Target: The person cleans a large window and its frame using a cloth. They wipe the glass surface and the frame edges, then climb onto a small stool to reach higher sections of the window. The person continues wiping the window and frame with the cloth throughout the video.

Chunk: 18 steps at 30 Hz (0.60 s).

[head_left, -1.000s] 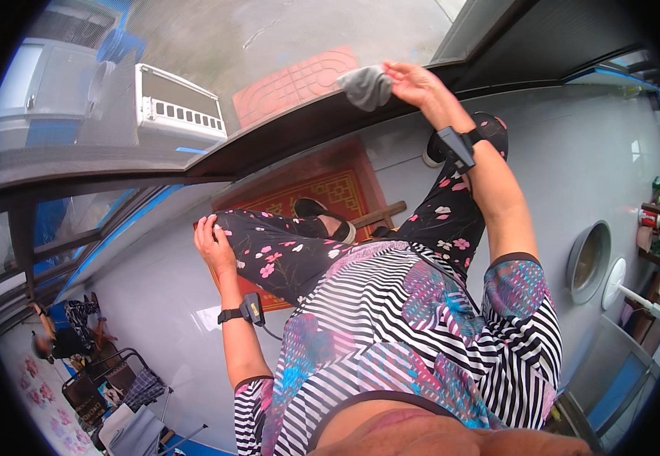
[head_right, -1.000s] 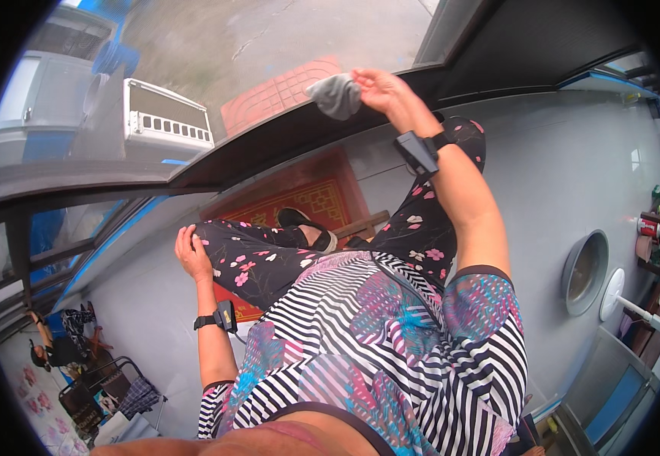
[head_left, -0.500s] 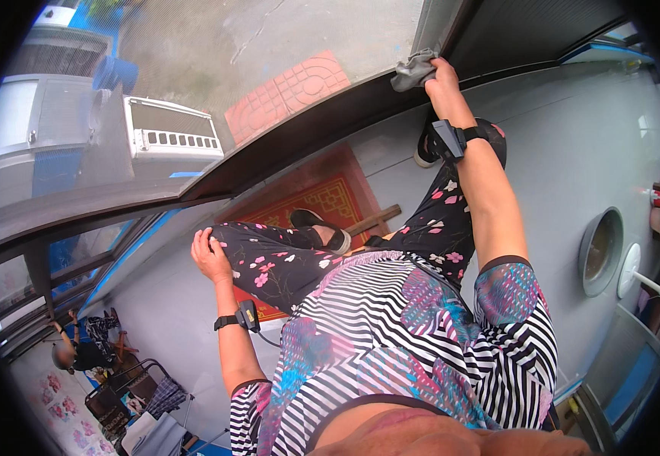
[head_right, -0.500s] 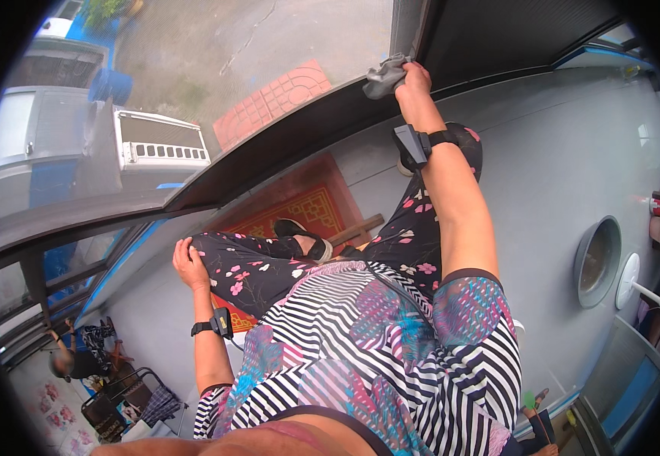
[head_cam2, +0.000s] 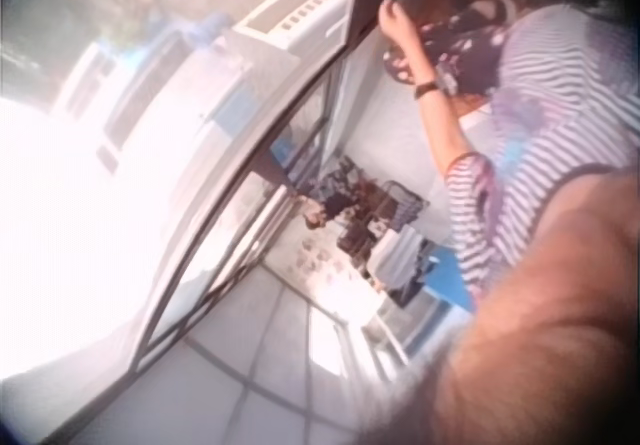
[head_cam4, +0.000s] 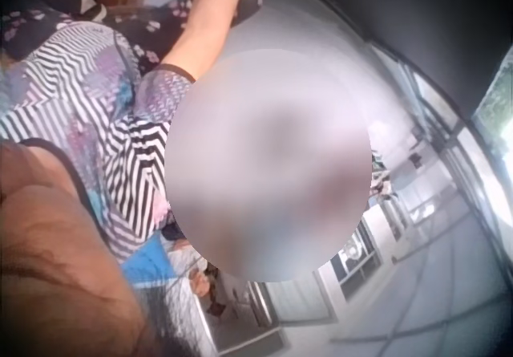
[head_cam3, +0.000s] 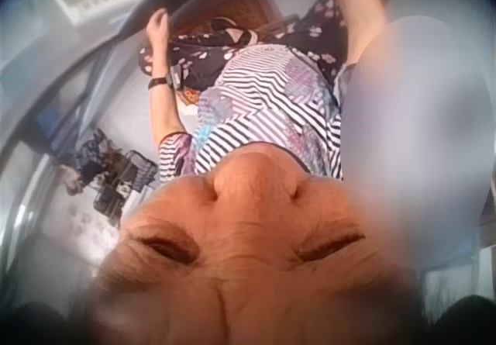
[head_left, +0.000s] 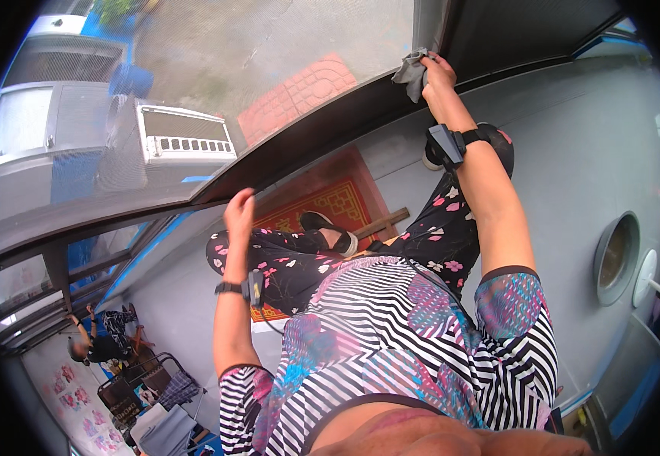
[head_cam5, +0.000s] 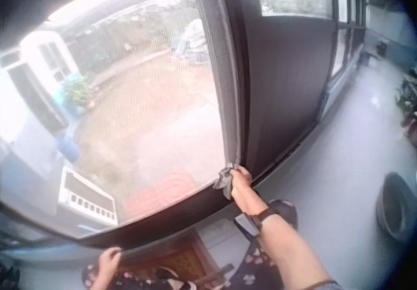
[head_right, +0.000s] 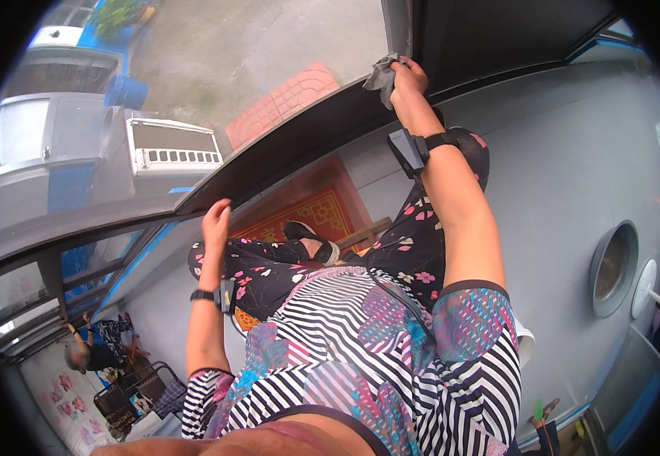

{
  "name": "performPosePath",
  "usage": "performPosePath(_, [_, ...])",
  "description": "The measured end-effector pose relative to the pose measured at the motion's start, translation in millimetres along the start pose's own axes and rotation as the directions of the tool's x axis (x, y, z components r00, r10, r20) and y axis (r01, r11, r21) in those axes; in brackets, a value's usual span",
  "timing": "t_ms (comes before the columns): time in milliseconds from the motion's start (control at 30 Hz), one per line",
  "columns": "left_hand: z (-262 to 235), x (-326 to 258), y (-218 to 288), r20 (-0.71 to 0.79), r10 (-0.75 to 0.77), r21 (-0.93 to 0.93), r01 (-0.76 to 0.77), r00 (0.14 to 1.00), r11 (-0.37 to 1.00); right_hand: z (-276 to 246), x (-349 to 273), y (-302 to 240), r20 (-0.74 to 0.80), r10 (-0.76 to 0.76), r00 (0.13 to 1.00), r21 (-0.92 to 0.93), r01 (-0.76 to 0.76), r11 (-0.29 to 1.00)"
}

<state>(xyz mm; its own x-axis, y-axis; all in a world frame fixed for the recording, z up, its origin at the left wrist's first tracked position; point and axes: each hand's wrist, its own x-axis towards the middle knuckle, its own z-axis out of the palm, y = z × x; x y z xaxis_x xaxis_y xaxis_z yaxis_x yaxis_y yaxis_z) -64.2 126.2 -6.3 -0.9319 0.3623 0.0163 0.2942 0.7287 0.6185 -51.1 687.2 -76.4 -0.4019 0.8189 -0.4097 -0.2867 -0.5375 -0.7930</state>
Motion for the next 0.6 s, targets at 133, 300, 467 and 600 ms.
performPosePath(133, [76, 68, 90, 0.444, 0.099, -0.266, 0.025, 0.890, 0.964, 5, -21, -12, 0.073, 0.082, 0.994, -0.042, -0.079, 0.996])
performPosePath(300, [150, 121, 191, 0.672, 0.215, -0.394, 0.096, 0.709, 0.914, 4, -35, -7, 0.220, 0.160, 0.962, -0.081, -0.145, 0.986])
performPosePath(467, [195, 138, 228, 0.176, 0.417, -0.323, -0.348, 0.892, 0.880, 22, -77, -1, 0.380, 0.263, 0.887, -0.168, -0.213, 0.962])
performPosePath(600, [174, 137, 264, -0.056, 0.502, 0.011, -0.502, 0.863, 0.865, 33, -76, 1, 0.413, 0.288, 0.864, -0.462, -0.074, 0.884])
